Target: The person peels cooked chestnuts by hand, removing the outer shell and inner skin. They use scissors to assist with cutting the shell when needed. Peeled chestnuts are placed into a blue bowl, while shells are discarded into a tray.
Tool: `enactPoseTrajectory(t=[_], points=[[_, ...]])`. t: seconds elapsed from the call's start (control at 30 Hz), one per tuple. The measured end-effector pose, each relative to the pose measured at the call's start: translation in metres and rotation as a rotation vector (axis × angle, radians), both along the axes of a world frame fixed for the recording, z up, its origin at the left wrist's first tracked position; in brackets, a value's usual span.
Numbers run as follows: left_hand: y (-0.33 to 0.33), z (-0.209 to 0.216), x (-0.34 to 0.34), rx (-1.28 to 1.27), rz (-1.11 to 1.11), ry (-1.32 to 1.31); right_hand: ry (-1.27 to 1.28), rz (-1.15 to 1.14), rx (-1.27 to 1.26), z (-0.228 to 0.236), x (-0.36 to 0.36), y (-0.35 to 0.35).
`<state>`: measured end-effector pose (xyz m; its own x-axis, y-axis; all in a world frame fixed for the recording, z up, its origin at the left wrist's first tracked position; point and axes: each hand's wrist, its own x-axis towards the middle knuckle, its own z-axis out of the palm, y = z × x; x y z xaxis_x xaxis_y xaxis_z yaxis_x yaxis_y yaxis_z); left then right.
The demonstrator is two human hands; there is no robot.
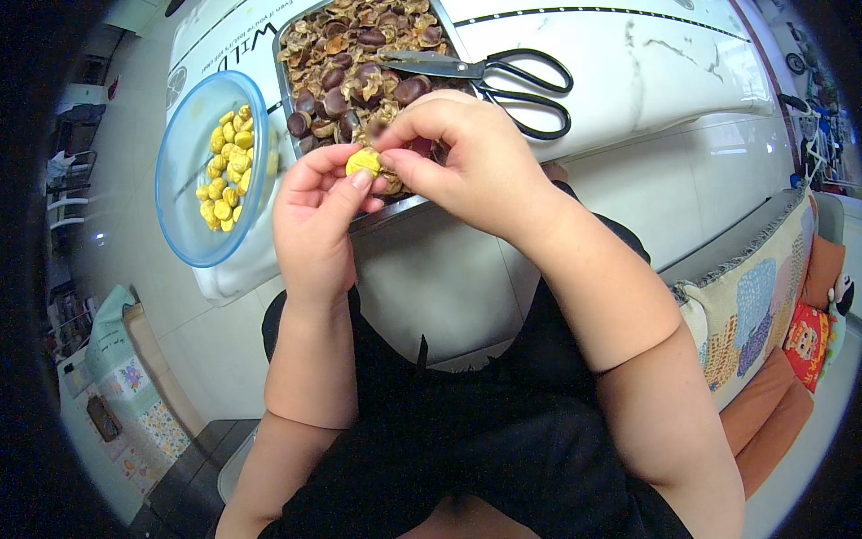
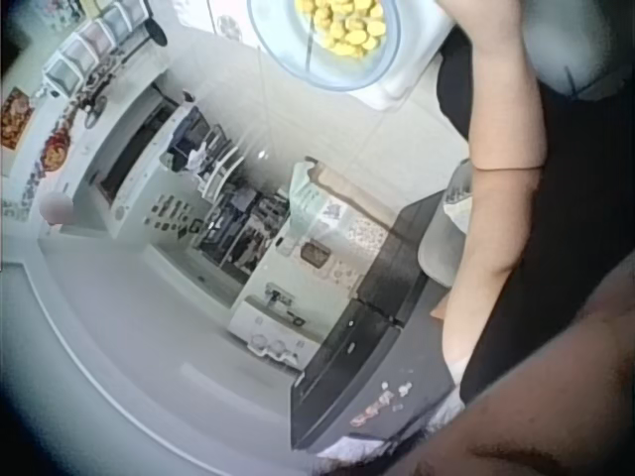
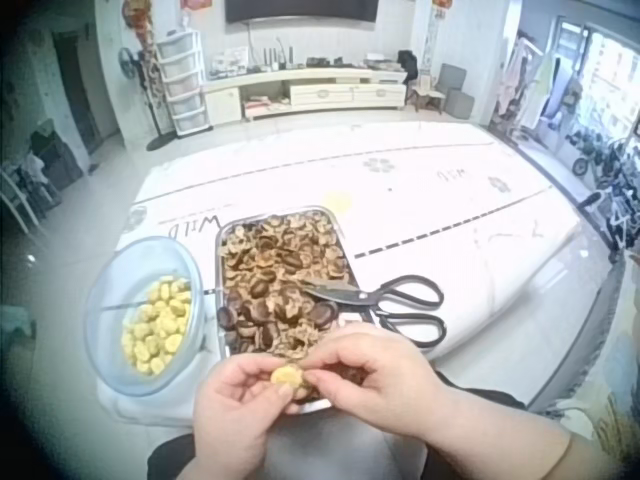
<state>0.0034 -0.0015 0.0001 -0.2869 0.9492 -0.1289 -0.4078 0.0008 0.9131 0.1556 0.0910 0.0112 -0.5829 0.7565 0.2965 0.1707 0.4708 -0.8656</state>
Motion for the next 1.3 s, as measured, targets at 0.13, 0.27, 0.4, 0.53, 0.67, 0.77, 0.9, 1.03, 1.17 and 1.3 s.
enactPoseTrajectory(t=[0.13,0.27,0.4,0.53,0.67,0.77,0.9,1.03,1.17,1.3], points=[[0.000,0.000,0.000,0.008,0.014,-0.015,-0.010,-0.011,-0.097,0.001,-0.001,-0.004],[0.000,0.000,0.002,0.001,0.016,-0.076,0.012,-0.001,-0.289,-0.001,-0.002,-0.007],[-0.001,-0.001,-0.001,-0.025,0.006,-0.110,0.014,0.004,-0.354,-0.001,-0.003,-0.008],[-0.001,0.000,-0.001,-0.045,-0.007,-0.145,0.010,-0.008,-0.338,0.001,-0.002,-0.007],[0.000,0.000,-0.003,-0.072,-0.007,-0.217,-0.007,0.009,-0.201,0.001,-0.001,-0.006],[0.000,-0.003,-0.006,-0.088,-0.033,-0.262,-0.017,0.035,-0.093,0.001,-0.001,-0.005],[-0.001,-0.003,-0.007,-0.093,-0.069,-0.342,0.058,0.012,-0.045,-0.004,-0.003,-0.004],[-0.002,-0.006,-0.008,-0.105,-0.077,-0.372,0.048,0.012,-0.020,-0.005,-0.004,-0.003],[-0.001,-0.006,-0.009,-0.121,-0.089,-0.395,0.032,-0.004,-0.006,-0.003,-0.004,-0.004],[-0.001,-0.005,-0.008,-0.131,-0.095,-0.425,0.018,-0.015,-0.007,-0.002,-0.003,-0.005]])
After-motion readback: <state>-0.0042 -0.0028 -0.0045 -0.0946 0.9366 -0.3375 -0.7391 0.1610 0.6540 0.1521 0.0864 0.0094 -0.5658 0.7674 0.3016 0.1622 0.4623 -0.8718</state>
